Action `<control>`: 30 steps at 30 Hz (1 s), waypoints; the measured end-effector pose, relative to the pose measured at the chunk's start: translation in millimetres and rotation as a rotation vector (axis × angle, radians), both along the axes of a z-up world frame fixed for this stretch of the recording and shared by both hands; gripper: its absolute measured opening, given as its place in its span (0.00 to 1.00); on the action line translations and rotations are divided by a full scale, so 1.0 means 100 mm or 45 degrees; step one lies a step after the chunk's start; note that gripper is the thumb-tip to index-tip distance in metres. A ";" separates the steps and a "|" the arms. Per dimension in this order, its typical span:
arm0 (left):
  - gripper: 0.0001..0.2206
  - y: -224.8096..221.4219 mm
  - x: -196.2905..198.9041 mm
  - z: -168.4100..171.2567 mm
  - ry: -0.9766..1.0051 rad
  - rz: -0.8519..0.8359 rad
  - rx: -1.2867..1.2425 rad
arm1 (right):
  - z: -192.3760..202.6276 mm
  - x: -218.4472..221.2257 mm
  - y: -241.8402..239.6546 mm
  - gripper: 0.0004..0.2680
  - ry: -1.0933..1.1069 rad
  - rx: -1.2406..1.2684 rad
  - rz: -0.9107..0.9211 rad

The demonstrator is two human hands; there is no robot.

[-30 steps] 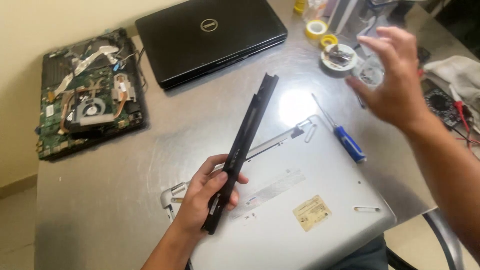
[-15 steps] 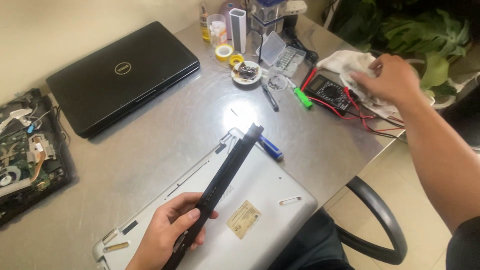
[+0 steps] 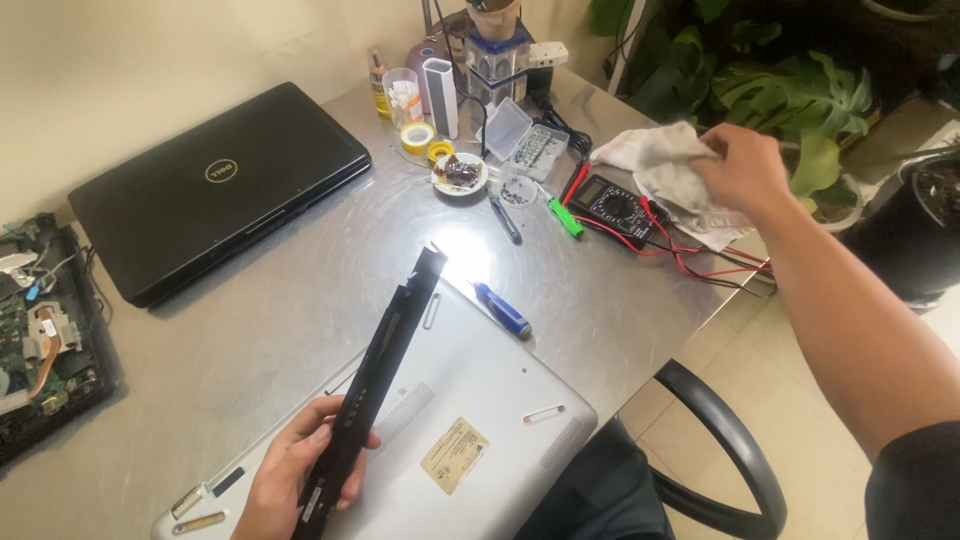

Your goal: The person works on a laptop placed upside down on a metal workbench. They detach and lift out the battery, wipe the battery with a cloth, set it aside, then use a screwdriver to unscrew screws from the laptop's bottom cover.

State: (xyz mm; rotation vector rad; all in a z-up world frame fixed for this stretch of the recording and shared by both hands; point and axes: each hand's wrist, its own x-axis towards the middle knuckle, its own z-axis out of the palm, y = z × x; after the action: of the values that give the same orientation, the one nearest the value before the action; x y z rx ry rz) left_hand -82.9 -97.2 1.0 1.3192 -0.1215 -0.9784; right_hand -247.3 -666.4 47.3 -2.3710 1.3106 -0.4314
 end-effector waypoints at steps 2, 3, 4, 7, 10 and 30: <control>0.18 -0.03 -0.02 0.00 -0.007 0.020 -0.055 | -0.06 -0.08 -0.03 0.09 -0.323 -0.242 0.083; 0.17 -0.01 -0.05 0.00 -0.001 0.044 -0.100 | -0.11 -0.10 -0.02 0.07 -0.636 -0.471 0.167; 0.17 -0.03 -0.06 -0.02 0.001 0.060 -0.094 | -0.13 -0.11 -0.04 0.07 -0.636 -0.461 0.181; 0.22 -0.03 -0.06 -0.05 -0.055 0.017 -0.416 | -0.10 0.00 0.10 0.04 -1.205 -0.921 0.394; 0.23 -0.04 -0.04 -0.09 0.037 0.015 -0.601 | 0.15 0.22 0.66 0.07 -1.599 -0.634 0.506; 0.31 0.13 0.14 0.06 -0.207 0.745 -0.917 | 0.67 1.23 4.05 0.33 -0.489 1.301 1.322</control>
State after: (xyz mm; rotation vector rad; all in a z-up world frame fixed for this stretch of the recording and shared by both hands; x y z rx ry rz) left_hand -69.1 -83.8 6.6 0.6907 -0.1784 -0.2702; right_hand -124.6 -261.0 114.5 -1.6093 -0.0468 0.1126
